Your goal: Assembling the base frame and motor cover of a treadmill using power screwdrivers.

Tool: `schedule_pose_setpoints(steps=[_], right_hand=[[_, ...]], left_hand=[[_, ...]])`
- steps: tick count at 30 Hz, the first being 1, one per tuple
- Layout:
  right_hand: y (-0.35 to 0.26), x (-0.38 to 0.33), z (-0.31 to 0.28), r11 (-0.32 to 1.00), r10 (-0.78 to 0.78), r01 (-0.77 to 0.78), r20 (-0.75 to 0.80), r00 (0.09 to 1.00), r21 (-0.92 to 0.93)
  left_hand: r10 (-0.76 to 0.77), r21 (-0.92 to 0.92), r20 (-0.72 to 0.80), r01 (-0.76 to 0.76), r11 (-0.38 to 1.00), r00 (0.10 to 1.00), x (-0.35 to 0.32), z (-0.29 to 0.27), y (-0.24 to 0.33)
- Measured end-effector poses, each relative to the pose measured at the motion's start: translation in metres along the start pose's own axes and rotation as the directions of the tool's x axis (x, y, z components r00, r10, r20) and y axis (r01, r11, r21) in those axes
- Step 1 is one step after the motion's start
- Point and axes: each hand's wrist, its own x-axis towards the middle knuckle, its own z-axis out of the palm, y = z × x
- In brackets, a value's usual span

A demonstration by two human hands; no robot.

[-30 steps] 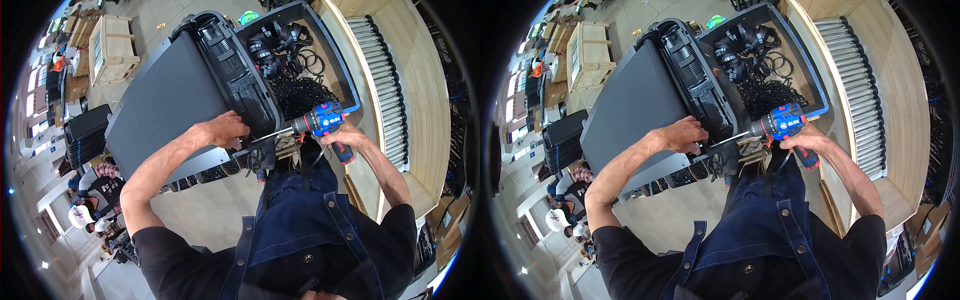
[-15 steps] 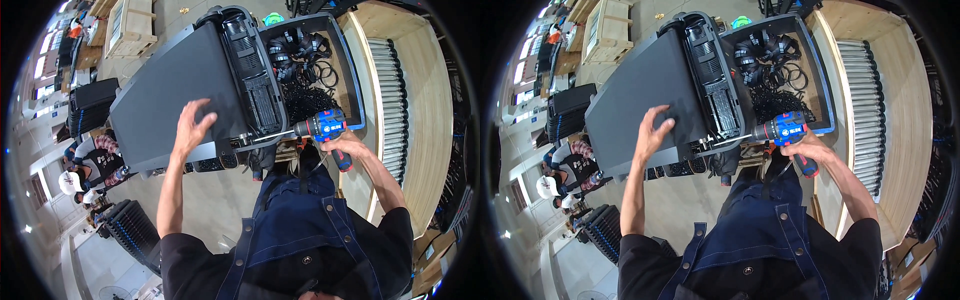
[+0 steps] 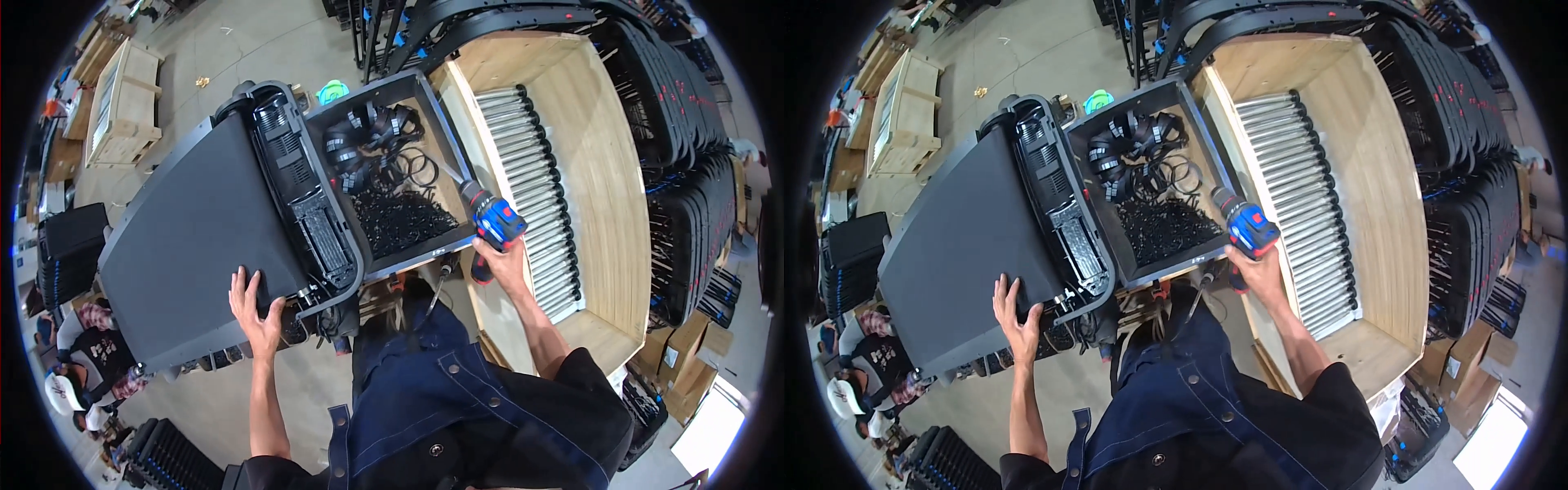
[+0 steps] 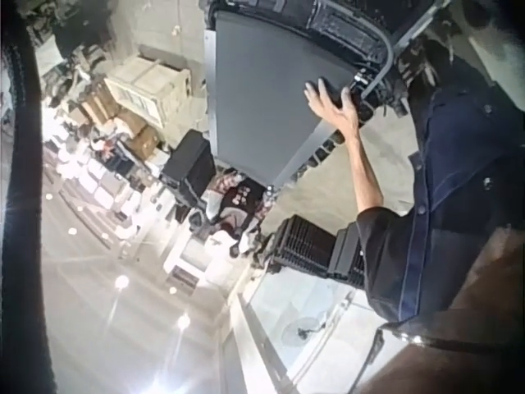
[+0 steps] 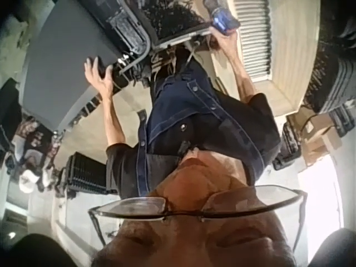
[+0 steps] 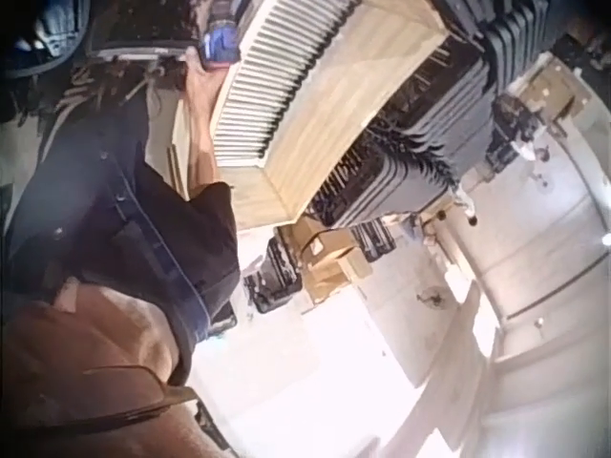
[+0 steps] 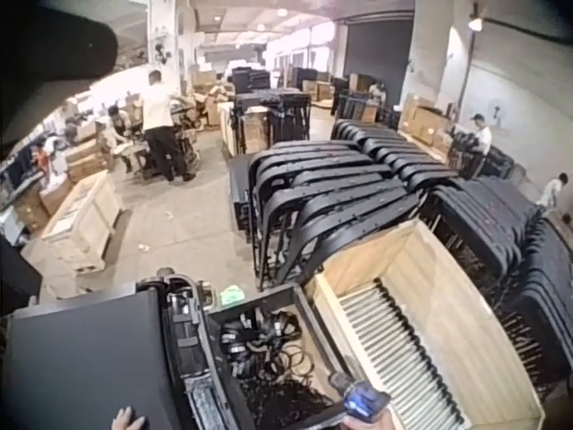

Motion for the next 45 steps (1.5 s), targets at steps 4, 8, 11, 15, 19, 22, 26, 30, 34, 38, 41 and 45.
schedule_pose_setpoints(steps=[4,8,11,15,19,22,26,30,34,38,41,45], right_hand=[[0.039,0.03,0.024,0.974,-0.14,0.082,-0.273,0.952,-0.213],[0.076,0.042,0.048,0.934,-0.259,0.136,-0.363,0.895,-0.331],[0.106,0.04,0.026,0.989,0.117,-0.135,-0.237,0.964,-0.062],[0.092,0.008,0.038,0.905,-0.106,0.004,-0.216,0.971,-0.426],[0.12,-0.046,0.012,0.735,-0.107,-0.07,-0.217,0.97,-0.675],[0.091,-0.107,0.044,0.851,-0.022,-0.165,-0.349,0.937,-0.498],[0.004,-0.207,0.189,0.981,0.035,-0.078,-0.235,0.971,-0.175],[-0.045,-0.27,0.315,0.913,0.367,-0.25,0.379,0.85,-0.324],[0.037,-0.258,0.427,0.884,0.284,0.01,0.554,0.783,-0.467],[0.127,-0.191,0.503,0.587,0.174,0.322,0.504,0.846,-0.743],[0.152,-0.167,0.532,0.617,0.082,0.393,0.552,0.83,-0.682],[0.147,-0.133,0.571,0.82,0.096,0.219,0.503,0.859,-0.53]], left_hand=[[0.048,-0.036,-0.035,-0.049,0.998,0.998,0.004,0.004,-0.005],[0.072,-0.009,-0.038,-0.072,0.997,0.997,-0.008,0.0,-0.017],[0.093,-0.025,-0.028,-0.093,0.995,0.995,-0.022,-0.012,-0.019],[0.204,-0.057,0.086,-0.2,0.978,0.975,-0.05,-0.036,-0.061],[0.337,0.026,0.115,-0.342,0.939,0.934,-0.064,-0.069,-0.145],[0.322,0.077,0.035,-0.324,0.943,0.946,-0.081,-0.106,-0.23],[0.198,0.176,-0.041,-0.188,0.966,0.979,-0.118,-0.156,-0.335],[0.141,0.089,-0.199,-0.125,0.988,0.97,-0.12,-0.169,-0.394],[0.086,0.059,-0.273,-0.073,0.996,0.958,-0.122,-0.173,-0.416],[0.095,0.022,-0.35,-0.094,0.995,0.932,-0.109,-0.166,-0.426],[0.138,0.043,-0.349,-0.131,0.99,0.927,-0.103,-0.168,-0.418],[0.113,0.075,-0.361,-0.092,0.993,0.926,-0.096,-0.166,-0.419]])
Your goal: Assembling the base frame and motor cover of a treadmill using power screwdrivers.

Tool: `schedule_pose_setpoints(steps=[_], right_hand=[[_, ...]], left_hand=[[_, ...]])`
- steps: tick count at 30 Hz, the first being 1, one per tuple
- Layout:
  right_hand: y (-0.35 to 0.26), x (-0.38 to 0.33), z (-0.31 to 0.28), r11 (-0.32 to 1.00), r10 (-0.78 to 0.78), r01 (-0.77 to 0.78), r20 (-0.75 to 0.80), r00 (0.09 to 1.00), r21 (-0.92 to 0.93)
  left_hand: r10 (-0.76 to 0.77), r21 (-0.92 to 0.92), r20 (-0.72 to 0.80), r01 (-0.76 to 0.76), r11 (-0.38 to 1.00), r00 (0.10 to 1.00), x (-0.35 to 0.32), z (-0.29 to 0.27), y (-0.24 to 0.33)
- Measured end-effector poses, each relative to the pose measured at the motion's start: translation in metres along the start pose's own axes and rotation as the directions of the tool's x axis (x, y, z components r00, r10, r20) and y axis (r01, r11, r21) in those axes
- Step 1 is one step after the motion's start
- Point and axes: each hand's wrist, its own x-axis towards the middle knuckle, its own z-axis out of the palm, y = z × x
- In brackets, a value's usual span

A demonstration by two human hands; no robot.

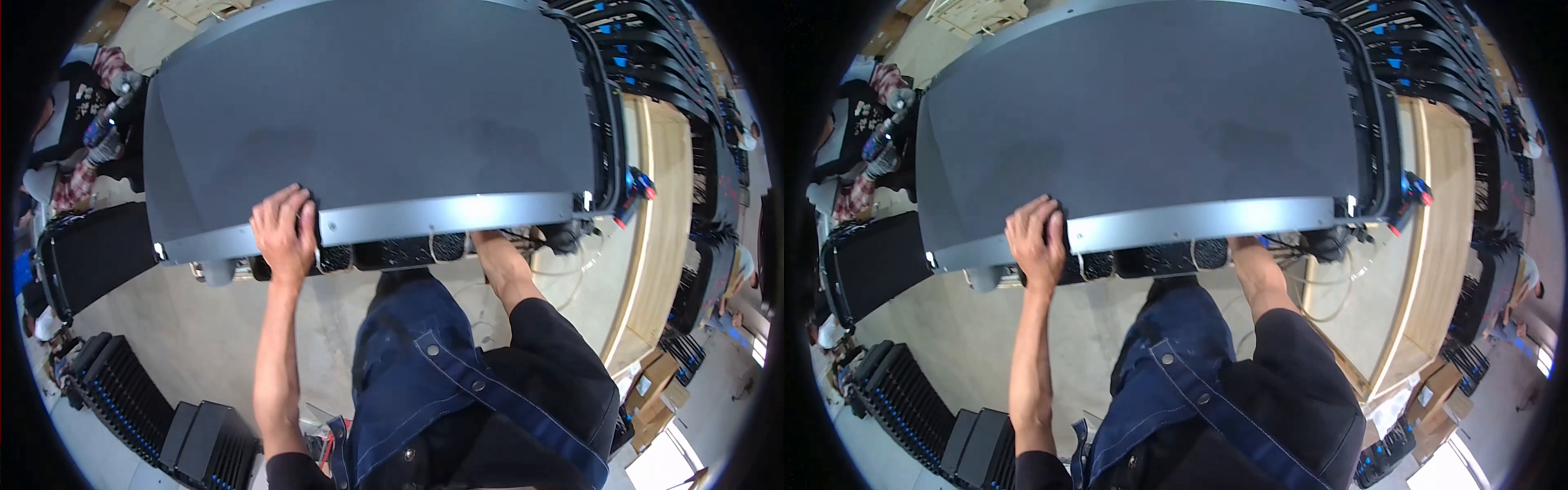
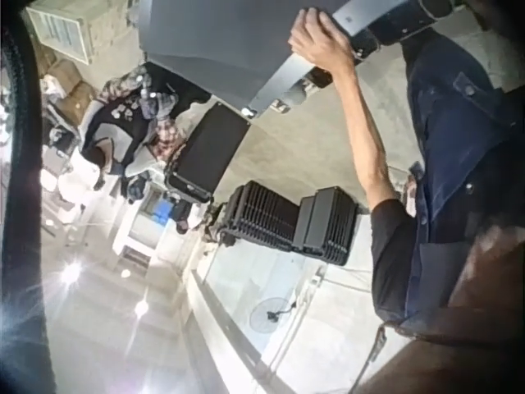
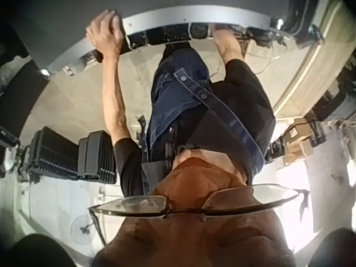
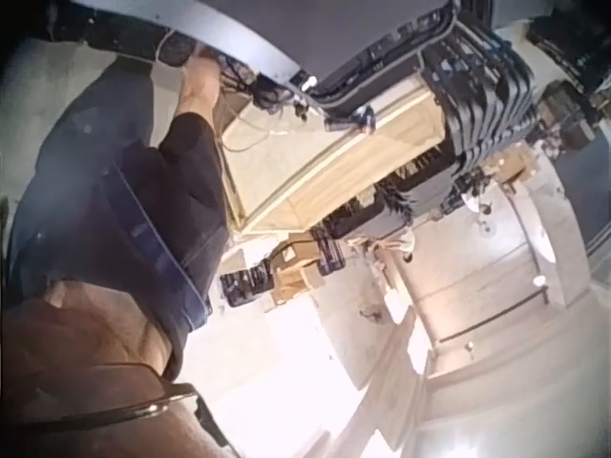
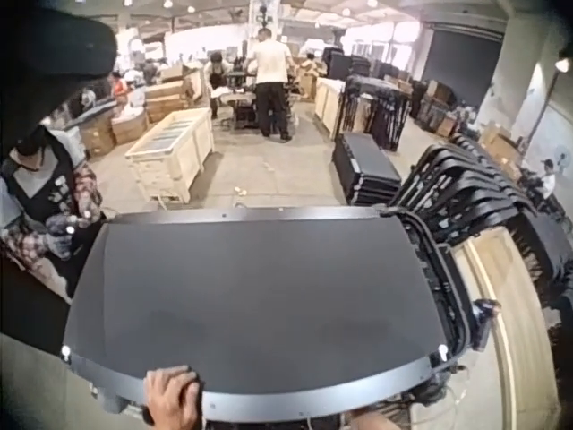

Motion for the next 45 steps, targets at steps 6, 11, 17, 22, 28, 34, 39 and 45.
schedule_pose_setpoints(steps=[6,11,17,22,28,34,39,45], right_hand=[[-0.019,0.055,-0.028,0.892,0.056,-0.004,-0.101,0.993,0.453],[-0.006,-0.012,-0.025,0.684,0.098,-0.009,-0.08,0.992,0.729],[-0.016,0.005,-0.037,0.412,0.14,-0.004,-0.059,0.988,0.911],[-0.037,0.003,-0.019,0.165,0.202,-0.032,-0.002,0.979,0.986],[-0.092,-0.087,-0.037,-0.142,0.207,-0.079,0.108,0.972,0.987],[0.081,-0.05,0.022,-0.174,0.467,-0.107,0.177,0.866,0.979],[0.098,-0.054,-0.012,-0.115,0.249,-0.115,0.141,0.958,0.987],[0.07,-0.053,-0.006,-0.402,0.242,-0.259,0.375,0.895,0.878]], left_hand=[[-0.039,-0.009,0.035,0.04,0.999,0.999,0.003,0.008,0.006],[-0.064,0.084,0.042,0.061,0.995,0.997,-0.005,-0.004,-0.003],[-0.071,0.058,0.048,0.068,0.996,0.996,0.0,-0.006,0.0],[-0.092,0.057,0.033,0.09,0.994,0.995,-0.002,-0.005,0.0],[-0.045,0.01,-0.012,0.045,0.999,0.999,0.006,-0.009,0.005],[-0.065,-0.077,-0.094,0.058,0.995,0.993,-0.005,-0.033,-0.004],[0.038,-0.186,0.014,-0.034,0.982,0.999,-0.009,-0.038,0.005],[0.229,-0.171,0.256,-0.189,0.967,0.939,-0.037,-0.086,-0.012]])
